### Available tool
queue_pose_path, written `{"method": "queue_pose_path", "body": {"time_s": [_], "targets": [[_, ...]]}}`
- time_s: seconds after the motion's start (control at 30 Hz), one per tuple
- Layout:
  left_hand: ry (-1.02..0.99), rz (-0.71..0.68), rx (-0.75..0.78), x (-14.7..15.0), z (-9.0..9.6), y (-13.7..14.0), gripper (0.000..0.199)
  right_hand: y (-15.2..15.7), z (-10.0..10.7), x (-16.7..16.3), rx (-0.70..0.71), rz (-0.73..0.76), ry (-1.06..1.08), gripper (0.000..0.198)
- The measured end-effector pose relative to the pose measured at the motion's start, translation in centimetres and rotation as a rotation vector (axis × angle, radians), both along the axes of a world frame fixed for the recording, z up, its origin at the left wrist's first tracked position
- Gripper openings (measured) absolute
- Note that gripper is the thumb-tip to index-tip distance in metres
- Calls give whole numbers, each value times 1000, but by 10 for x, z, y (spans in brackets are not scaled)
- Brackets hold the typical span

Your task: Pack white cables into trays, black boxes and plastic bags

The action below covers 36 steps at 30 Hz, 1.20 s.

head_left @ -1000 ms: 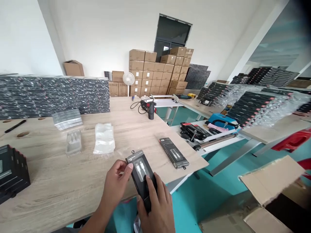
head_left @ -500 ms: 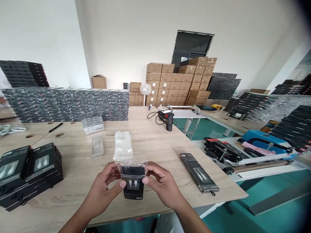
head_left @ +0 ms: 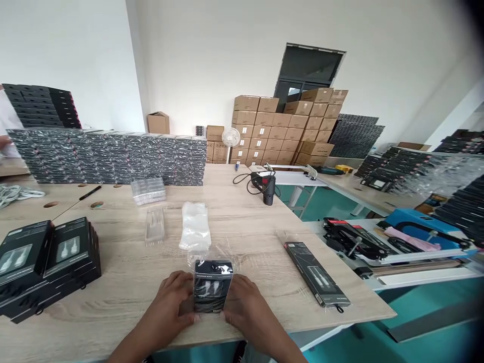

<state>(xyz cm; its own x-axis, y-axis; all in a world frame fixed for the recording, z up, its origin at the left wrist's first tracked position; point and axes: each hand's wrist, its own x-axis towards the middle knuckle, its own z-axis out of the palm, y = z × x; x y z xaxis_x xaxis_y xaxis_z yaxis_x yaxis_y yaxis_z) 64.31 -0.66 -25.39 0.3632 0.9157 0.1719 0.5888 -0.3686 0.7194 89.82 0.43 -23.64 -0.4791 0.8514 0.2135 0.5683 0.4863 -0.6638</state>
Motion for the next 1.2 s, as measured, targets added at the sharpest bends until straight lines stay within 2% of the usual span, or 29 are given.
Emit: {"method": "queue_pose_path", "body": {"time_s": [0.1, 0.17, 0.23, 0.3, 0.4, 0.53, 0.63, 0.77, 0.83, 0.9, 1.03, 1.13, 1.2], "targets": [[-272, -13, 17, 0, 21, 2, 56, 5, 19, -3, -115, -16, 324, 67], [-456, 32, 43, 0, 33, 3, 51, 7, 32, -8, -172, -10, 511, 66], [-545, 90, 68, 1, 38, 3, 39, 7, 39, -12, -201, 5, 596, 57], [-519, 113, 64, 2, 36, 2, 28, 5, 40, -16, -202, 18, 588, 46], [-427, 96, 12, 5, 25, -2, 18, 0, 29, -19, -190, 13, 523, 38], [-371, 49, -57, 4, 10, -7, 20, -4, 15, -19, -164, 0, 478, 32], [-323, 33, -68, 0, 15, -8, 27, -5, 17, -15, -143, -3, 397, 32], [-411, 42, 87, -2, 38, -8, 55, -5, 36, -7, -37, -92, 293, 56], [-434, 12, 171, -2, 47, -7, 57, -5, 46, -4, 22, -99, 296, 65], [-388, 29, 214, -2, 48, -5, 52, -4, 52, -4, 59, -57, 292, 62], [-300, 91, 325, -4, 37, -1, 50, -3, 53, -4, 145, -43, 212, 54], [-242, -30, 480, -5, 36, 0, 54, -4, 48, -5, 278, -30, 193, 50], [-168, -104, 506, -5, 41, 0, 53, -4, 48, -5, 364, 38, 187, 42]]}}
